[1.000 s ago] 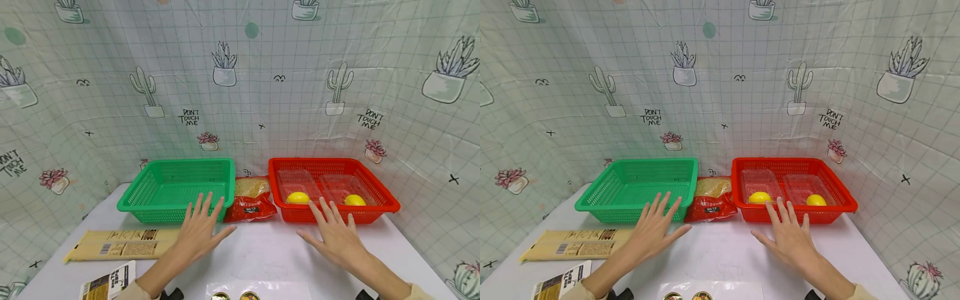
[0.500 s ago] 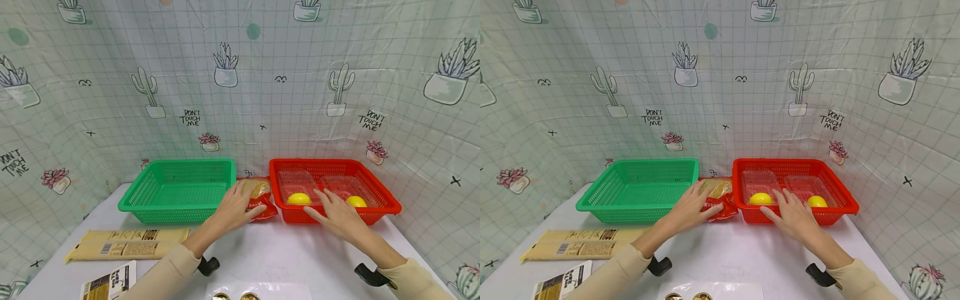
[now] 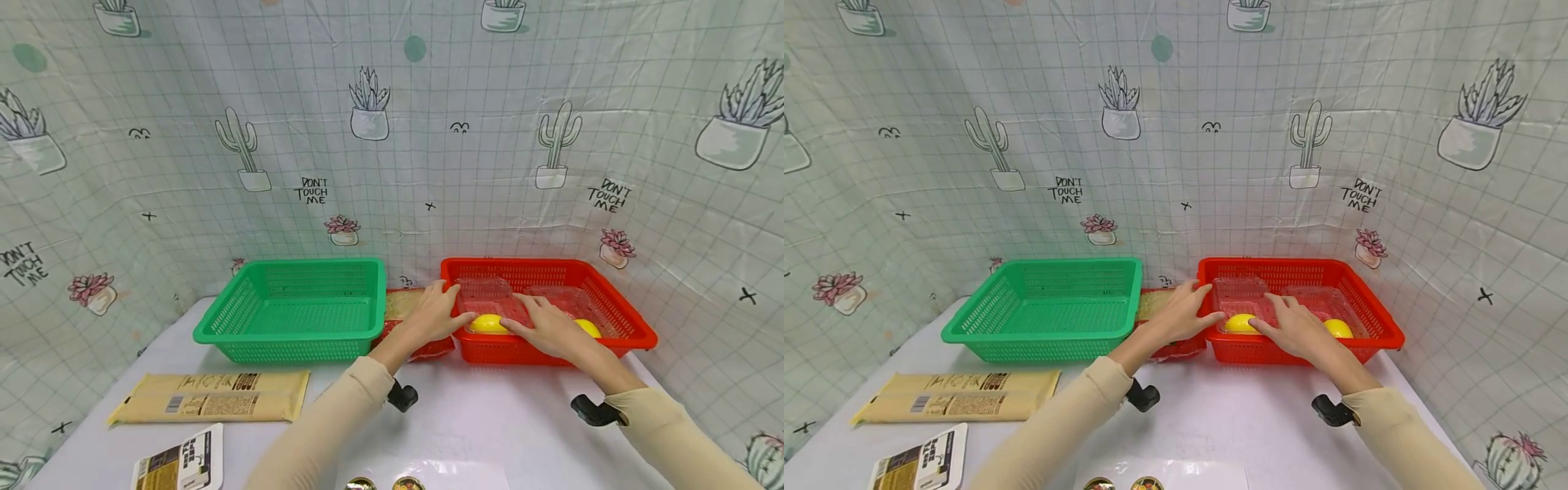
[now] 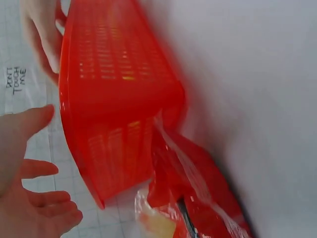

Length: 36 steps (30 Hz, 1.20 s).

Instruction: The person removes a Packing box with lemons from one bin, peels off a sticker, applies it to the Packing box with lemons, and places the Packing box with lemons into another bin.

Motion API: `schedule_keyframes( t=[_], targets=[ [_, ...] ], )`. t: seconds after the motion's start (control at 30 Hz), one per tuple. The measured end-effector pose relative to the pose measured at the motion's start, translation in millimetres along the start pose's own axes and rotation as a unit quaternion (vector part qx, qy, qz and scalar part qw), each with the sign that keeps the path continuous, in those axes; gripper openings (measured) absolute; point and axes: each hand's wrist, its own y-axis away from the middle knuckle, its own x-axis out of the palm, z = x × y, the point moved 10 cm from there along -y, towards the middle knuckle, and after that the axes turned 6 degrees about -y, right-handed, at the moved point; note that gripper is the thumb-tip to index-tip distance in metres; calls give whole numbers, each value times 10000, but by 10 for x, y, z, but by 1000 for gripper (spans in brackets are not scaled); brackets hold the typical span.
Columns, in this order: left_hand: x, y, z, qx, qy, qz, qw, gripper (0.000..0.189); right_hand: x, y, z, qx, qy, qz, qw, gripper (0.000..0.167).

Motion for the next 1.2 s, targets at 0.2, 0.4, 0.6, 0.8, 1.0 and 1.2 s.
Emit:
schedule_keyframes(
  t=[0.2, 0.4, 0.6, 0.8, 1.0, 1.2],
  targets=[
    [74, -171, -180, -226, -123, -87, 9996, 62, 20, -166, -65, -174, -263, 177, 9993, 79],
    [128, -249, -343, -440, -533, -285, 9972, 52, 95, -299, -194, -143, -633, 553, 9964, 80],
    [223, -312, -426, -810, -482, 10, 9955, 44, 165, -365, -332, 151, -969, 1069, 9894, 86],
    [356, -372, -457, -1202, -621, 700, 9883, 58, 199, -418, -416, 282, -1475, 1316, 9799, 85],
    [418, -381, -480, -1272, -954, 949, 9827, 66, 253, -432, -442, 225, -2008, 1587, 9664, 83],
    [436, -392, -477, -1191, -1291, 1035, 9790, 69, 276, -430, -441, 263, -2277, 1684, 9587, 79]
  ],
)
